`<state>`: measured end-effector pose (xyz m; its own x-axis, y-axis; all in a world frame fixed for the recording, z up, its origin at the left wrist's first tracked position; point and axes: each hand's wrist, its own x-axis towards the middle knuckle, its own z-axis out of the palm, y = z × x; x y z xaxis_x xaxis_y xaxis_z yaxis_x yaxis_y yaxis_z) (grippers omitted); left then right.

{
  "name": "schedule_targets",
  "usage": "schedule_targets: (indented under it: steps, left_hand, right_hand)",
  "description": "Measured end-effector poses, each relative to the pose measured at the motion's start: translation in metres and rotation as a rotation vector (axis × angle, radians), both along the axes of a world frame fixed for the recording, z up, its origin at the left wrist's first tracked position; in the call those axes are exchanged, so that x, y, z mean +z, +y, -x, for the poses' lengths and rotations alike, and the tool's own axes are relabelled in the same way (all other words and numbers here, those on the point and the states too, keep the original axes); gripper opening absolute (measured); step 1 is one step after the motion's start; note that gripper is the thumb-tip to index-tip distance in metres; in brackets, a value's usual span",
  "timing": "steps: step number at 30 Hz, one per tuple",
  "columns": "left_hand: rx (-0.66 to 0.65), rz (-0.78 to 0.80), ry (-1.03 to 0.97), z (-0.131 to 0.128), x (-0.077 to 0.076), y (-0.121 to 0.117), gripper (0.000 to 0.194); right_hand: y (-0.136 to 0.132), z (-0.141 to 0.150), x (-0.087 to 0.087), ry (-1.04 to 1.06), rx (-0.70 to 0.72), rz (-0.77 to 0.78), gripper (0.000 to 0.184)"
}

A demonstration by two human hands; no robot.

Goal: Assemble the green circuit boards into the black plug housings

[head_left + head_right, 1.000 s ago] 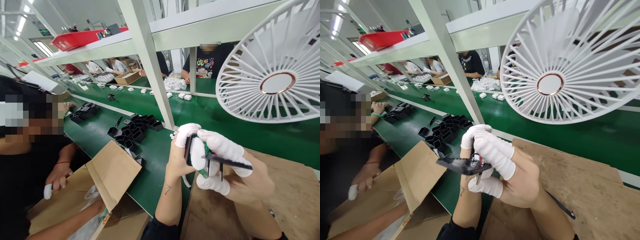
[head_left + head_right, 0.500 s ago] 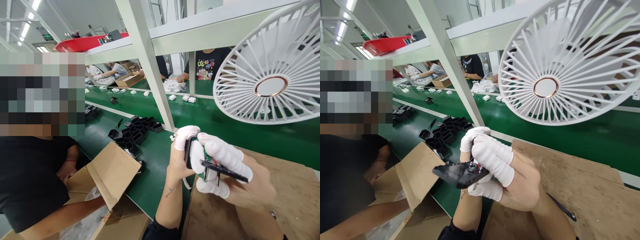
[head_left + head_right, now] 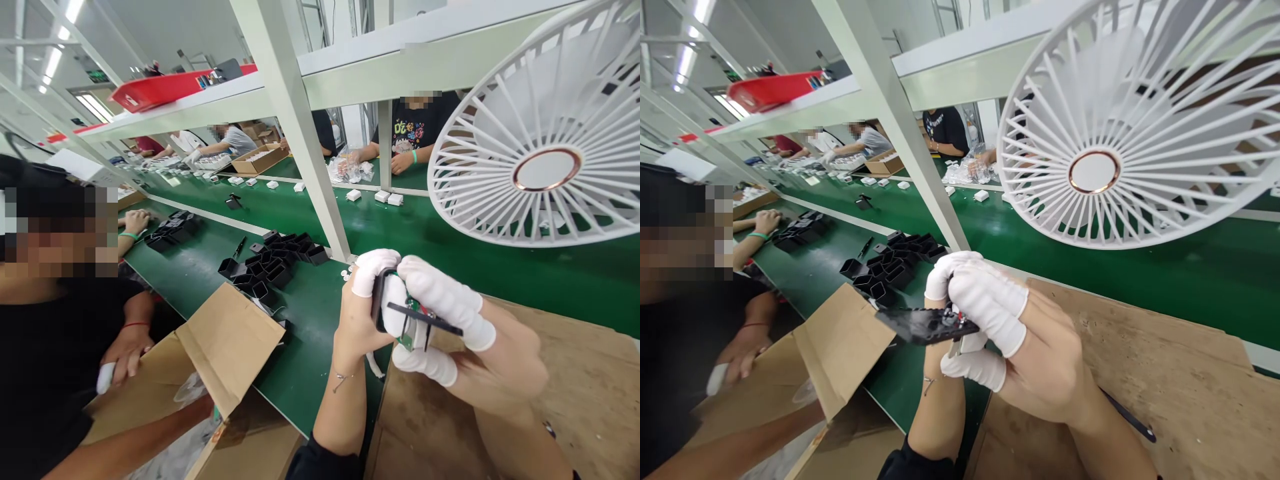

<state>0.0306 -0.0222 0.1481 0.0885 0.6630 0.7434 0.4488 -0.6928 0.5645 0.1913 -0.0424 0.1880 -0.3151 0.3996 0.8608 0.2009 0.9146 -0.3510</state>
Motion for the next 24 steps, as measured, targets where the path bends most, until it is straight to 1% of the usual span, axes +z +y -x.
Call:
schedule_targets:
  steps: [2,4,7,10,12,14,16,18,21,24]
  left_hand:
    - [-0.022,-0.049,0.004,0.0,0.003,-0.001,0.051]
    - [-0.019,-0.072,0.019,-0.001,0.005,-0.001,0.047]
    - [0.021,-0.013,0.043,-0.004,0.006,-0.001,0.043]
    - [0.077,0.065,0.029,-0.006,0.008,-0.002,0.03]
    - [0.11,0.094,0.032,-0.005,0.008,-0.002,0.027]
    - [0.148,0.122,0.034,-0.005,0.009,-0.003,0.032]
    - [0.193,0.155,0.014,-0.006,0.009,-0.005,0.036]
    - [0.214,0.188,-0.029,-0.007,0.008,-0.011,0.036]
    - [0.138,0.181,-0.08,-0.001,0.006,-0.024,0.035]
    - [0.03,0.159,-0.013,0.016,0.004,-0.046,0.048]
  right_hand:
    - [0.0,0.0,0.0,-0.023,-0.094,-0.048,0.07]
    - [0.002,-0.001,-0.002,-0.047,-0.142,-0.067,0.071]
    - [0.008,-0.001,-0.005,-0.123,-0.187,-0.049,0.069]
    - [0.017,0.001,-0.01,-0.147,-0.163,0.004,0.065]
    - [0.022,0.005,-0.014,-0.106,-0.138,0.07,0.061]
    - [0.023,0.012,-0.016,-0.053,-0.132,0.16,0.054]
    - [0.019,0.018,-0.014,-0.011,-0.127,0.247,0.048]
    - [0.013,0.022,-0.008,-0.007,-0.078,0.35,0.047]
    - [0.004,0.021,0.001,-0.047,0.068,0.524,0.047]
    - [0.0,0.021,0.001,-0.062,0.186,0.695,0.04]
